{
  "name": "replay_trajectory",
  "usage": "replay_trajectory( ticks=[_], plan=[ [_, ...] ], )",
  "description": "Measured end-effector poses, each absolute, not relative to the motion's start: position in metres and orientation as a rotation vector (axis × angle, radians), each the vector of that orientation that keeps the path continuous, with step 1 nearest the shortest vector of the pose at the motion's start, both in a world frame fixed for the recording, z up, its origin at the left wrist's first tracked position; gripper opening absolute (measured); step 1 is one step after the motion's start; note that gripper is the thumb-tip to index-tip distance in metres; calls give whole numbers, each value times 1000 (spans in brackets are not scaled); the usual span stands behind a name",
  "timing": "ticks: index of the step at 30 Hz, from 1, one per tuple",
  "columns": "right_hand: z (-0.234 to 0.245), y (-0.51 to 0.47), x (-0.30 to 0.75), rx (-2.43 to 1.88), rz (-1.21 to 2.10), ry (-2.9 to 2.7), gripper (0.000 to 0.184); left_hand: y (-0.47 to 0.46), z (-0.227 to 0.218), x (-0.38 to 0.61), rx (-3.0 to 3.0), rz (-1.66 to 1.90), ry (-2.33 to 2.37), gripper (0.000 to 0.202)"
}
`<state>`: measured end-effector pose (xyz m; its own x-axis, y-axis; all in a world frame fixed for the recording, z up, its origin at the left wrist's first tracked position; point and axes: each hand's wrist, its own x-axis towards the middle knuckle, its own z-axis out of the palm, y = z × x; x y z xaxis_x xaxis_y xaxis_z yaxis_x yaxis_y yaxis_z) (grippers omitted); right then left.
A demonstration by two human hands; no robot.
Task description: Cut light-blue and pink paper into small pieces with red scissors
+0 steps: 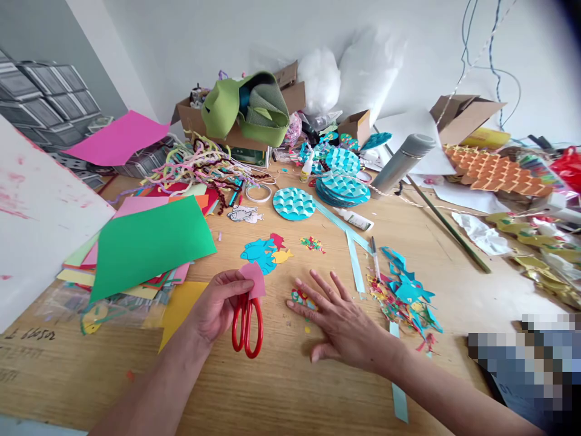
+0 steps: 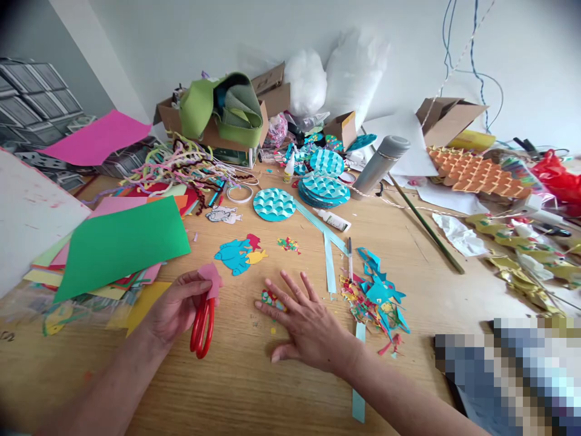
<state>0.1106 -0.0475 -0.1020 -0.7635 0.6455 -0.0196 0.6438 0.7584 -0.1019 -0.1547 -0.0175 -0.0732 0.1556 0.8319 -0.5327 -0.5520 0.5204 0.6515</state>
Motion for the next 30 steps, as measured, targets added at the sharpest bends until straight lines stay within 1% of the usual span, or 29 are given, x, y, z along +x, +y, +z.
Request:
replay_trajectory(
  ticks=[5,8,11,15,18,24,30],
  plan=[
    [-100,-31,118,-1157,53,-2901,85,-17,-75,-155,338,1013,981,26],
    [-97,-29,123,-1168,26,-2884,85,-16,-75,-155,333,1011,993,27],
    [-93,-36,129,-1027,99,-2938,85,-16,-75,-155,322,1012,999,27],
    [-88,-47,137,-774,269,-3030,79,-16,-77,-154,333,992,998,26],
    [-90,-44,142,-700,317,-3059,75,-17,-78,-154,341,978,994,25],
    [-99,-19,150,-821,247,-3059,76,-16,-79,-156,337,980,998,25],
    [-97,2,152,-917,193,-3046,73,-16,-78,-155,316,982,1010,25]
  ],
)
